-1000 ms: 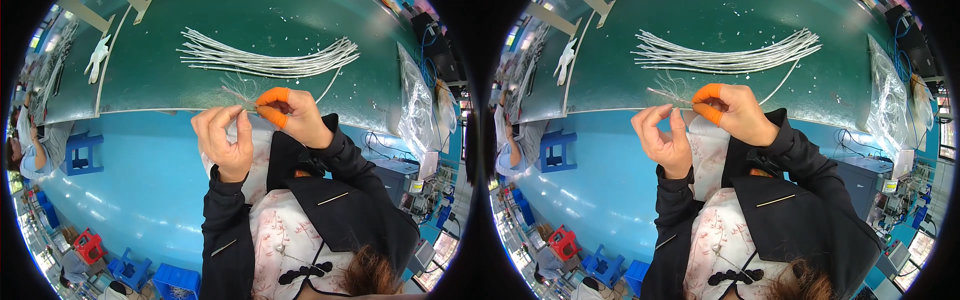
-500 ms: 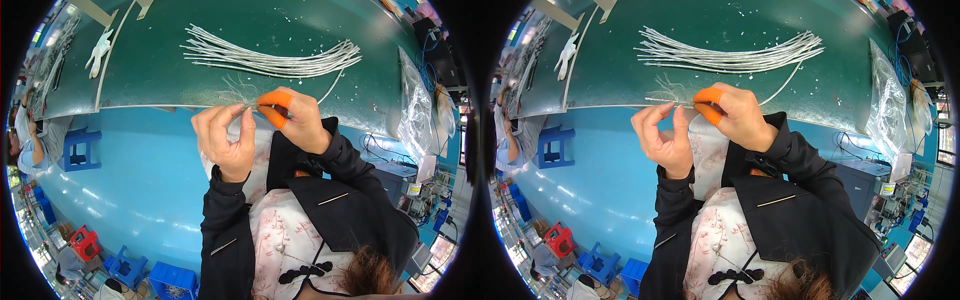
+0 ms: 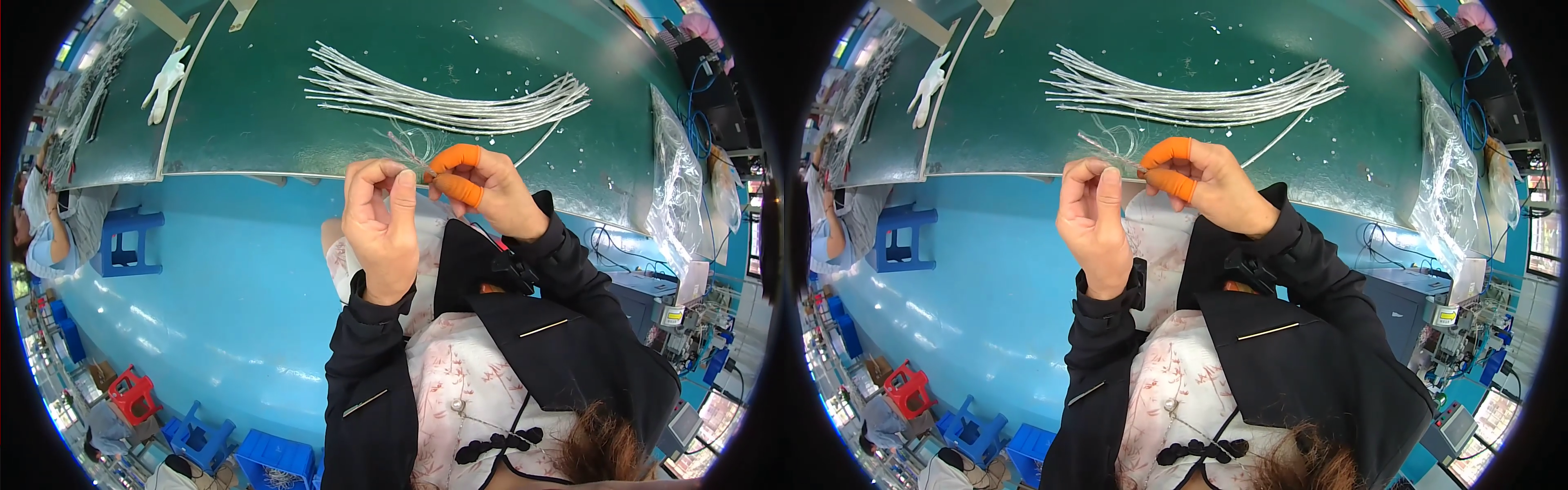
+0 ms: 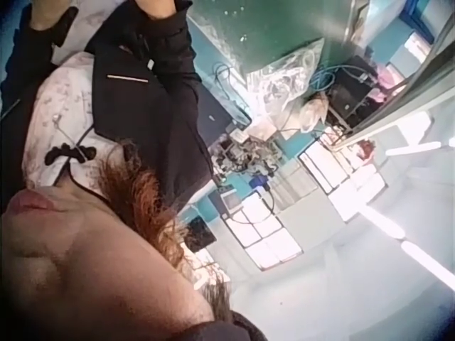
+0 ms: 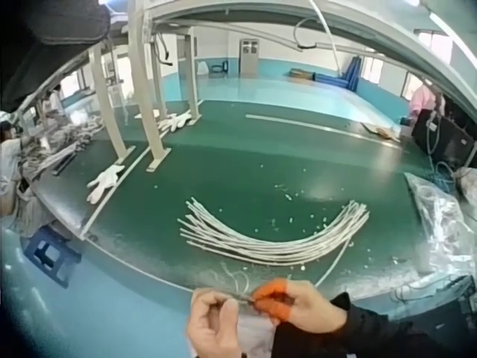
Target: The person gathers a bundle of wires, trims the ends with shears, and then strips small plastic pieces from the ends of individual wires by hand.
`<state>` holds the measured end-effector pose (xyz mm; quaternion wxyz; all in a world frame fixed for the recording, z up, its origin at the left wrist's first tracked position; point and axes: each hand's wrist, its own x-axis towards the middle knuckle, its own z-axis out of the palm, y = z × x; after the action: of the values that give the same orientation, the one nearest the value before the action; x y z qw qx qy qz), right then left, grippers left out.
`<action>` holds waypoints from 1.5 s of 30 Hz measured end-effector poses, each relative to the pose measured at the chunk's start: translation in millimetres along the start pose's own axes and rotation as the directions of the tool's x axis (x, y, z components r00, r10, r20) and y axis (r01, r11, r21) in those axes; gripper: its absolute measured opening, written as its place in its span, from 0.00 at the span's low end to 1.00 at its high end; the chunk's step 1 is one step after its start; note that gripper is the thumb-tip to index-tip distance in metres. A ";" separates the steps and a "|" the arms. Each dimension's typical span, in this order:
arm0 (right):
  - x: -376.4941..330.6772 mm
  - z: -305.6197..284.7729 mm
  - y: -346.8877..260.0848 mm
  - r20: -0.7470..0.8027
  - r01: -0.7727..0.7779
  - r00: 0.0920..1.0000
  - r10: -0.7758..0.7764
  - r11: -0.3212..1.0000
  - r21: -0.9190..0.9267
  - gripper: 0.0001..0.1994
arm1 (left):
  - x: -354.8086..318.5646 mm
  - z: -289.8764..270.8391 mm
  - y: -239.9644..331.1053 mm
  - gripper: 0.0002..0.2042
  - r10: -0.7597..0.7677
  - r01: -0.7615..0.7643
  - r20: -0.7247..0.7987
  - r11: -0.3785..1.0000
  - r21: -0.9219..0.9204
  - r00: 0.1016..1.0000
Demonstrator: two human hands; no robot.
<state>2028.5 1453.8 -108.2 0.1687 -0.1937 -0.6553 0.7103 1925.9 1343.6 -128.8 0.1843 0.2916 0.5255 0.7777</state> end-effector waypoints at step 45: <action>4.2 3.0 6.2 -0.047 0.184 0.978 -0.205 0.942 -0.282 0.08 | -2.4 -6.6 -5.7 0.07 -0.285 0.291 0.064 0.915 -0.280 0.957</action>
<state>2023.5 1452.8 -114.4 0.2341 -0.1764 -0.7569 0.5841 1923.3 1339.6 -136.6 0.3427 0.1898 0.4422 0.8068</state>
